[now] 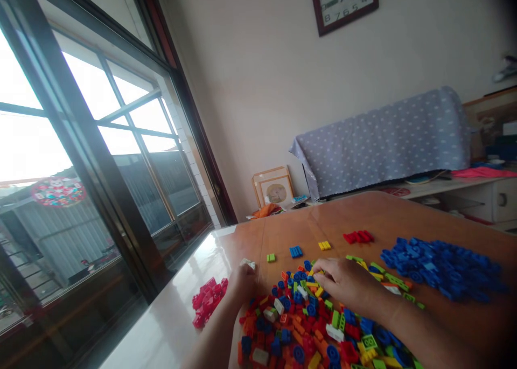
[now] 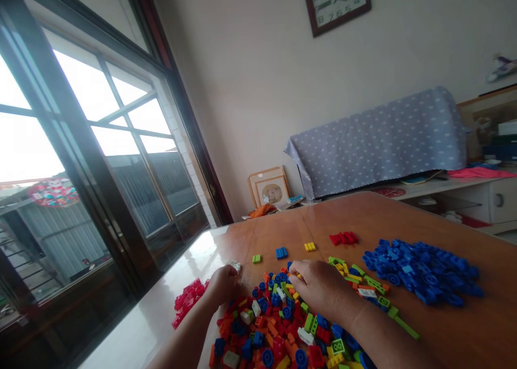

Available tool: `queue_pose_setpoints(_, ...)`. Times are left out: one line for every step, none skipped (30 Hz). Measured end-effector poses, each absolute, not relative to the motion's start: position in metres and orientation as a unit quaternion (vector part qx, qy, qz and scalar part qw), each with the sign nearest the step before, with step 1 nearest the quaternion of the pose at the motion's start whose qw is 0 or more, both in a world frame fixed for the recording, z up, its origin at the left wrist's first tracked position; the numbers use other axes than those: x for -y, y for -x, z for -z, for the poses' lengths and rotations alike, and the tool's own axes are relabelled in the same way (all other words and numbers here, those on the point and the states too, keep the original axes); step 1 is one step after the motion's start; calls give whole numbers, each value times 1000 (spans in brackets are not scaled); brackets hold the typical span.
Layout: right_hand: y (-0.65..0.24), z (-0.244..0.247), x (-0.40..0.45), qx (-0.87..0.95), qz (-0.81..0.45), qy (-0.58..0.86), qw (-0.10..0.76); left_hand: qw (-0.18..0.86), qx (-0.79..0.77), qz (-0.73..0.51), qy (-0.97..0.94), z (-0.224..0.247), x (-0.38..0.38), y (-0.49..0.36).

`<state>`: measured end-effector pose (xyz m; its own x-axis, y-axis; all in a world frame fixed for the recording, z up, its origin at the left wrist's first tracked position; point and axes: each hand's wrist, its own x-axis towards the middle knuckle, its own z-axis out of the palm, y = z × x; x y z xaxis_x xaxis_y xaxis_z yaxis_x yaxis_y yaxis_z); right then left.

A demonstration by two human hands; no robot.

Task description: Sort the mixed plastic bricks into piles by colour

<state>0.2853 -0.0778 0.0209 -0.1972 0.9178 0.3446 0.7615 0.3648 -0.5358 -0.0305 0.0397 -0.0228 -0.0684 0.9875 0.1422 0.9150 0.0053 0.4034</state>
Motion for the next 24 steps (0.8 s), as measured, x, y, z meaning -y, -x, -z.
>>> queue_pose_setpoints(-285,-22,78,764,-123,549,315,95,-701,-197,-679,24,-40,29)
queue_pose_setpoints(-285,-23,79,764,-122,549,315,97,-697,-194,-683,24,-40,28)
queue_pose_setpoints(-285,-24,80,764,-121,550,314,97,-693,-191,-688,24,-40,27)
queue_pose_setpoints(-285,-24,80,764,-120,550,315,96,-689,-189,-693,24,-40,25)
queue_pose_setpoints(-285,-25,81,764,-120,550,316,94,-685,-188,-697,24,-41,24)
queue_pose_setpoints(-285,-26,82,764,-119,549,319,90,-682,-187,-701,23,-42,24)
queue_pose_setpoints(-285,-26,82,763,-117,547,324,87,-679,-185,-705,23,-44,23)
queue_pose_setpoints(-285,-26,83,763,-115,545,327,83,-678,-183,-707,23,-46,23)
queue_pose_setpoints(-285,-26,82,763,-114,545,328,80,-677,-182,-709,23,-48,23)
queue_pose_setpoints(-285,-25,82,764,-113,546,326,78,-677,-180,-710,22,-50,23)
queue_pose_setpoints(-286,-24,81,764,-113,548,323,76,-677,-179,-710,22,-52,23)
queue_pose_setpoints(-286,-23,80,763,-112,550,319,74,-677,-179,-710,22,-54,24)
queue_pose_setpoints(-286,-23,80,763,-110,552,318,73,-678,-180,-709,21,-56,24)
queue_pose_setpoints(-286,-22,79,763,-107,552,319,73,-679,-182,-707,20,-57,25)
queue_pose_setpoints(-287,-21,78,763,-104,551,321,75,-680,-185,-706,19,-58,25)
queue_pose_setpoints(-287,-21,78,763,-102,551,322,79,-680,-189,-704,18,-59,25)
queue_pose_setpoints(-287,-21,78,763,-102,551,323,84,-680,-195,-702,17,-60,25)
queue_pose_setpoints(-287,-21,77,763,-103,551,321,90,-679,-203,-700,16,-61,26)
queue_pose_setpoints(-288,-22,77,762,-105,553,319,97,-677,-214,-697,16,-61,26)
queue_pose_setpoints(-288,-22,77,761,-107,556,317,106,-676,-227,-693,15,-61,26)
queue_pose_setpoints(-289,-23,77,761,-108,557,315,115,-676,-244,-686,14,-61,26)
queue_pose_setpoints(-289,-23,77,761,-108,558,314,125,-676,-264,-677,14,-60,27)
queue_pose_setpoints(-290,-24,77,760,-109,559,312,135,-676,-288,-664,13,-58,29)
queue_pose_setpoints(-290,-24,76,760,-109,561,310,146,-676,-314,-650,11,-56,31)
